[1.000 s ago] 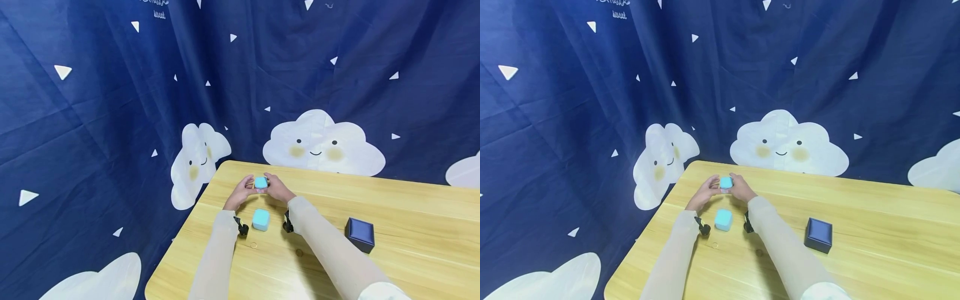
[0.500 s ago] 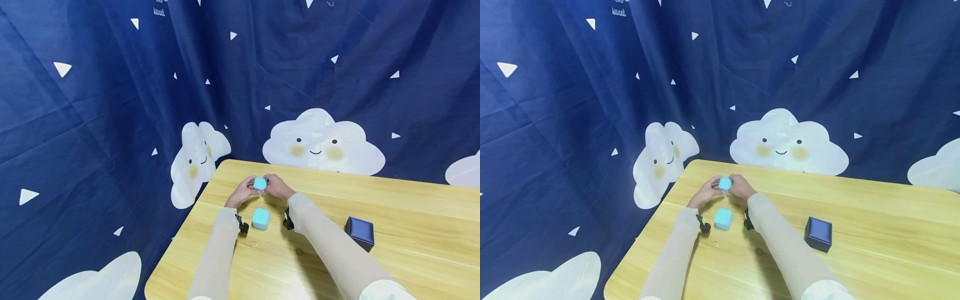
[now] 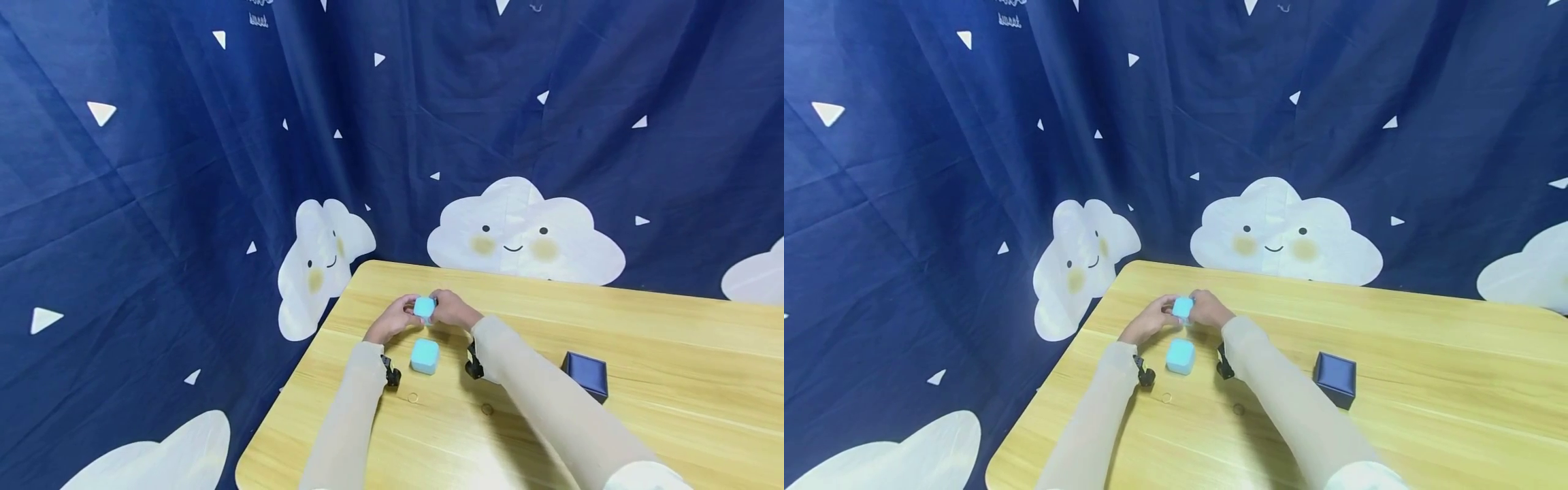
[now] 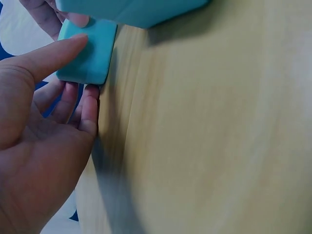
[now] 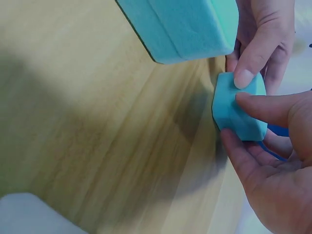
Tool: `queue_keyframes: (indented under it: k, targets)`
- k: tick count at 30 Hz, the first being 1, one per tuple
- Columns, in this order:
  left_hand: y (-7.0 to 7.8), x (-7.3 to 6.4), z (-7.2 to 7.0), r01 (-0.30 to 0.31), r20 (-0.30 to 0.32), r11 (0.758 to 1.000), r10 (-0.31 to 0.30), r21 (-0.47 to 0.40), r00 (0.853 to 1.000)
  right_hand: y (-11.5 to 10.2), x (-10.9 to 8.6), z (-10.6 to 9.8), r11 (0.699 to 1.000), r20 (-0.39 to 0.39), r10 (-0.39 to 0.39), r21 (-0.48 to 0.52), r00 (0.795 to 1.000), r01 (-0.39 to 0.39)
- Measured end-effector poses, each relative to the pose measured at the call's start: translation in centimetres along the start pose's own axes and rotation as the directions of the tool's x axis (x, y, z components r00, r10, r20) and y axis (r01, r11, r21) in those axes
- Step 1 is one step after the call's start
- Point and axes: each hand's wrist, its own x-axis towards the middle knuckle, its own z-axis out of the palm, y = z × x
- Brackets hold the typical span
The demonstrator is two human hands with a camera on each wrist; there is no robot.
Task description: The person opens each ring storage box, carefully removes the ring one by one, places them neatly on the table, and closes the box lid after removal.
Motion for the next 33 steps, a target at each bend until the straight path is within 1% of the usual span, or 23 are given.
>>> queue_keyframes:
  k: [8,19,28,30,33]
  targets:
    - [0.2,-0.7,0.3,-0.004,0.027,1.0,0.004,-0.006,1.0,0.1,-1.3,0.0,0.993,0.021,0.043,0.11,0.999,-0.045]
    - [-0.1,-0.9,0.6,-0.015,0.074,0.998,0.019,-0.061,0.997,0.8,-2.1,-0.1,0.975,0.035,0.08,0.206,0.996,-0.086]
    - [-0.1,-0.8,0.7,-0.021,0.122,0.997,0.03,-0.069,0.992,1.4,-2.8,-0.7,0.956,0.052,0.121,0.263,0.991,-0.13]
    - [0.0,-0.9,0.7,-0.021,0.135,0.997,0.031,-0.072,0.99,1.6,-3.0,-0.8,0.95,0.063,0.123,0.282,0.99,-0.136]
    - [0.2,-1.0,0.8,-0.021,0.148,0.997,0.031,-0.071,0.988,2.0,-3.1,-0.8,0.932,0.083,0.134,0.327,0.987,-0.154]
